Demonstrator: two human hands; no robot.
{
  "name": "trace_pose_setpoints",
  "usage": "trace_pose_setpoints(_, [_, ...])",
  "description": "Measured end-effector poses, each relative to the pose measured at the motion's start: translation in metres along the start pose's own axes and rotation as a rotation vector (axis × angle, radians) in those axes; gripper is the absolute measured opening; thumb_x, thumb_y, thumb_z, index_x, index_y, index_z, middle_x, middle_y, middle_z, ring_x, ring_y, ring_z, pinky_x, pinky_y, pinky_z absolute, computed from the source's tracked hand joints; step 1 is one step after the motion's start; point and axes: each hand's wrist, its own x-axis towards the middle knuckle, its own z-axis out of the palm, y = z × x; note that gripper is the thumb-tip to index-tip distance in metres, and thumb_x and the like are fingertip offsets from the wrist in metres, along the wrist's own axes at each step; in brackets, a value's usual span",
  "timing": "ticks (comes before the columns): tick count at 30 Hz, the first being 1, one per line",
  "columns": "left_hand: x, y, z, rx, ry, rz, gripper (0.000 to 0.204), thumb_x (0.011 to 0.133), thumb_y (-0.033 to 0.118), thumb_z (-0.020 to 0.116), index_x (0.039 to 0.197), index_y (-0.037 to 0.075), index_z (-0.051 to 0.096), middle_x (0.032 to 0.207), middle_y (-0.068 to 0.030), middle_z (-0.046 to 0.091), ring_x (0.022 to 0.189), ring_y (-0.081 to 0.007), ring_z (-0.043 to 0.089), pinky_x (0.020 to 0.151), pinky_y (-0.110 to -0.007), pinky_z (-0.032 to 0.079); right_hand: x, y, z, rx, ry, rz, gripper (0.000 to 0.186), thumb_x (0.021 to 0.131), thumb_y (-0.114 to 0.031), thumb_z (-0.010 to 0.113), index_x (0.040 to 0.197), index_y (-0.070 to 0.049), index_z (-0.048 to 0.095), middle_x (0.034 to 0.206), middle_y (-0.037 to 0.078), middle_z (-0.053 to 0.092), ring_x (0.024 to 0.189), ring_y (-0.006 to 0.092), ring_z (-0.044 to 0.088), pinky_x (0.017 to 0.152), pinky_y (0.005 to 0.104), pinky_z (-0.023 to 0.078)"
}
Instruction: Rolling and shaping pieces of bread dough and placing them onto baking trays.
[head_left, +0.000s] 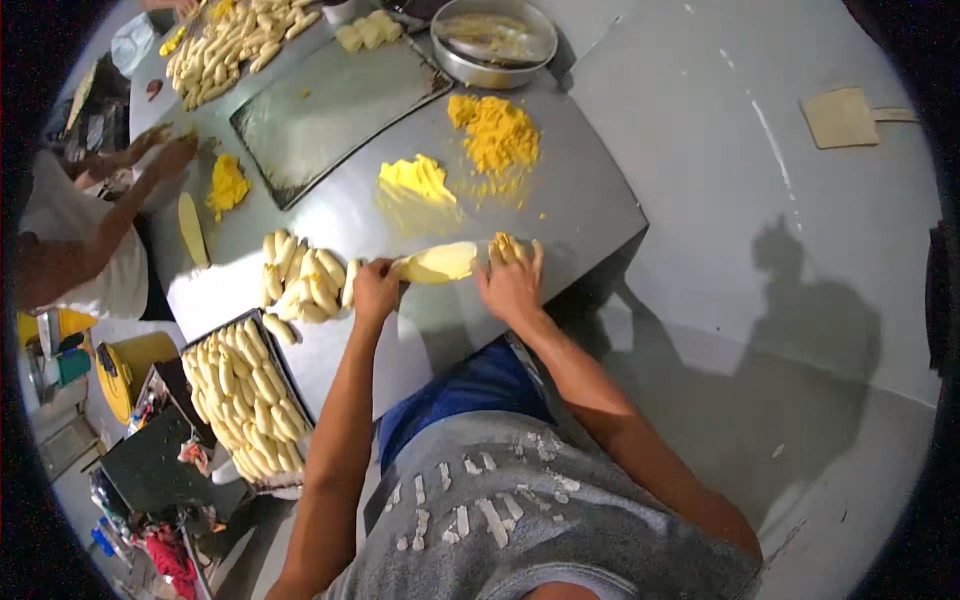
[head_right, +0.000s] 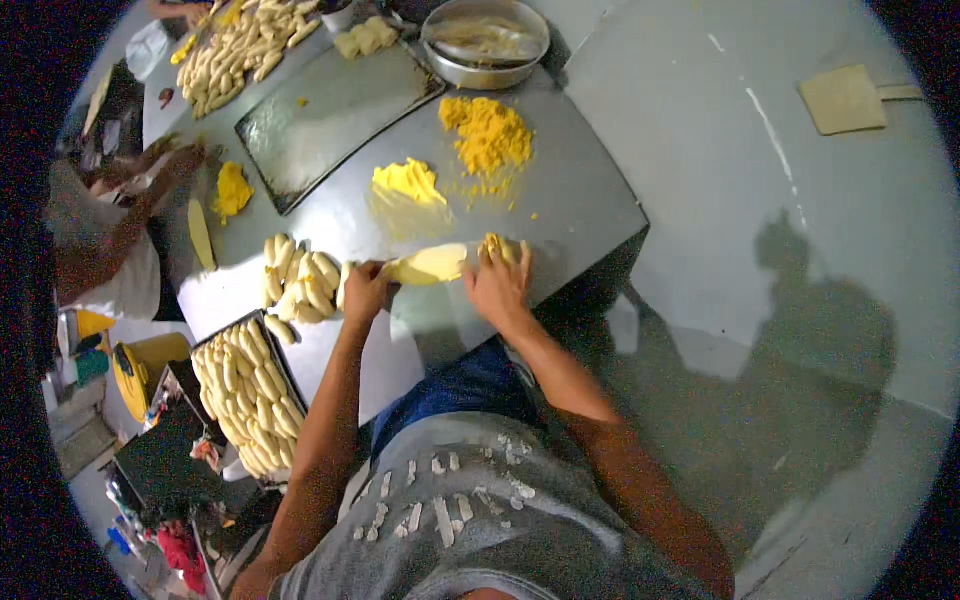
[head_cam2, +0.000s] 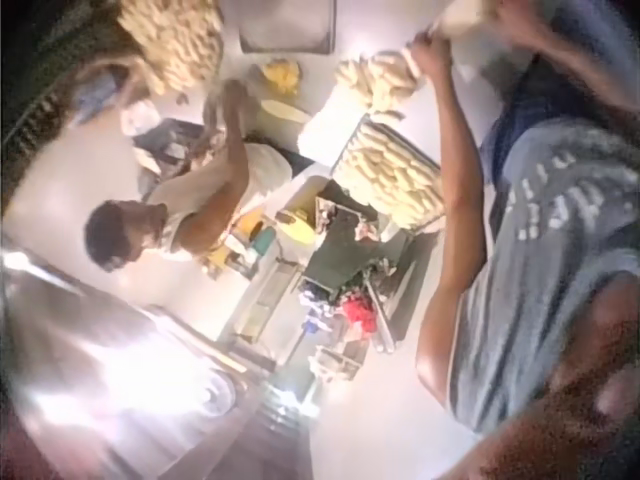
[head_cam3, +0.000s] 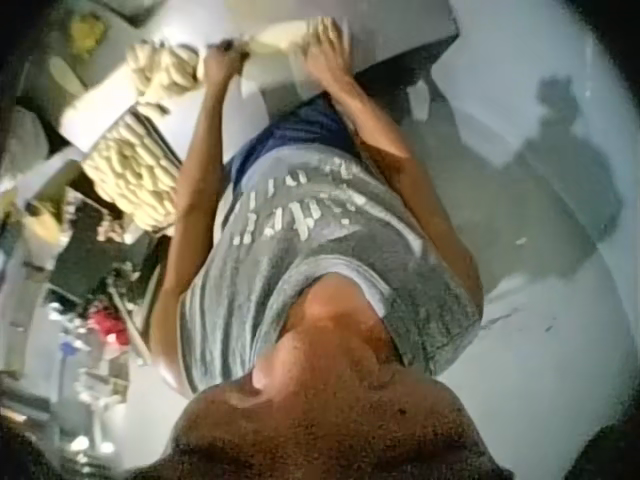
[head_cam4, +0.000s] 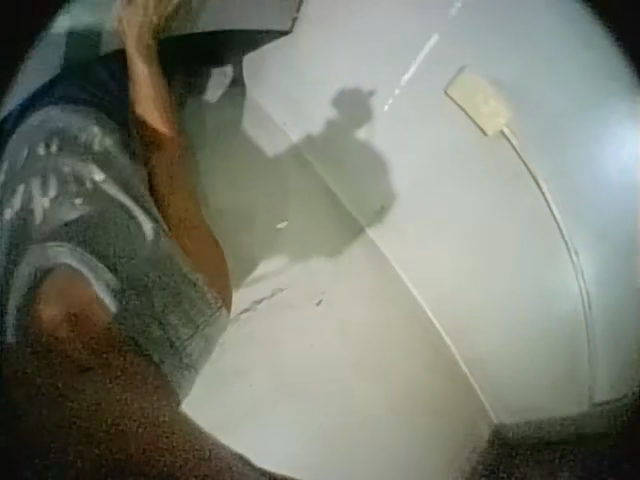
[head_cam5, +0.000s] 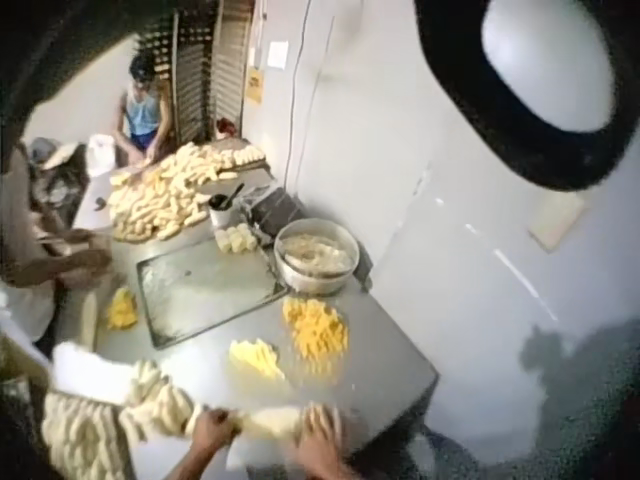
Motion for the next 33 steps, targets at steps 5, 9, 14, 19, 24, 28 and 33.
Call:
trace_pose_setpoints(5, [-0.004, 0.0, 0.019, -0.112, 0.021, -0.082, 0.033, 0.103, 0.025, 0.072, 0.119, -0.001, 0.083, 0.102, -0.0232, 0.084, 0.094, -0.0358, 0.082, 0.088, -0.045, 0.062, 0.104, 0.074, -0.017, 0.016, 0.282, 0.102, 0.04, 0.102, -0.025, 0.073, 0.137, -0.006, 0.078, 0.14, 0.014, 0.074, 0.131, 0.037, 0.062, 0.123, 0.0586, 0.038])
trace_pose_setpoints(9, [-0.009, 0.018, 0.02, -0.052, 0.027, -0.038, 0.031, 0.106, 0.017, 0.07, 0.13, 0.0, 0.081, 0.106, -0.0171, 0.083, 0.09, -0.0216, 0.08, 0.08, -0.035, 0.063, 0.161, 0.097, 0.005, 0.13, 0.351, 0.009, 0.04, 0.1, -0.017, 0.07, 0.138, -0.006, 0.079, 0.139, 0.013, 0.075, 0.135, 0.0383, 0.062, 0.123, 0.0595, 0.039])
trace_pose_setpoints(14, [-0.013, 0.036, 0.028, -0.118, 0.032, -0.167, 0.033, 0.105, 0.014, 0.065, 0.131, 0.001, 0.081, 0.108, -0.0161, 0.083, 0.09, -0.0205, 0.079, 0.08, -0.034, 0.063, 0.178, 0.105, 0.026, -0.075, 0.281, -0.251, 0.038, 0.099, -0.013, 0.063, 0.132, -0.006, 0.08, 0.138, 0.013, 0.075, 0.142, 0.0393, 0.06, 0.123, 0.061, 0.041])
trace_pose_setpoints(19, [-0.024, 0.029, 0.049, 0.111, 0.203, 0.074, 0.031, 0.104, 0.016, 0.068, 0.125, -0.003, 0.081, 0.104, -0.015, 0.083, 0.087, -0.0196, 0.076, 0.081, -0.035, 0.062, 0.171, 0.106, -0.017, -0.06, -0.202, -0.243, 0.035, 0.1, -0.015, 0.065, 0.13, -0.007, 0.08, 0.145, 0.014, 0.073, 0.143, 0.0374, 0.061, 0.127, 0.0621, 0.033])
trace_pose_setpoints(24, [-0.015, 0.003, 0.025, -0.073, 0.188, -0.068, 0.034, 0.103, 0.028, 0.074, 0.119, -0.002, 0.082, 0.092, -0.011, 0.082, 0.079, -0.0189, 0.074, 0.075, -0.035, 0.059, 0.104, 0.052, -0.057, 0.202, -0.659, -0.208, 0.041, 0.101, -0.021, 0.067, 0.139, -0.008, 0.078, 0.153, 0.016, 0.069, 0.147, 0.0352, 0.059, 0.13, 0.0608, 0.027])
trace_pose_setpoints(28, [-0.004, 0.006, 0.02, -0.153, 0.117, -0.07, 0.036, 0.105, 0.029, 0.072, 0.119, -0.001, 0.084, 0.089, -0.008, 0.081, 0.075, -0.0155, 0.072, 0.072, -0.034, 0.057, 0.037, 0.0, -0.006, 0.351, -0.217, -0.575, 0.048, 0.104, -0.03, 0.068, 0.145, -0.005, 0.074, 0.159, 0.02, 0.065, 0.153, 0.0385, 0.053, 0.133, 0.0667, 0.022])
trace_pose_setpoints(33, [-0.007, 0.005, 0.018, -0.238, 0.105, -0.181, 0.032, 0.104, 0.023, 0.069, 0.122, 0.002, 0.085, 0.093, -0.0139, 0.084, 0.073, -0.0175, 0.075, 0.069, -0.035, 0.059, 0.016, -0.015, 0.014, 0.192, -0.18, -0.693, 0.055, 0.103, -0.036, 0.073, 0.146, -0.002, 0.072, 0.152, 0.021, 0.068, 0.151, 0.0434, 0.053, 0.135, 0.0716, 0.019])
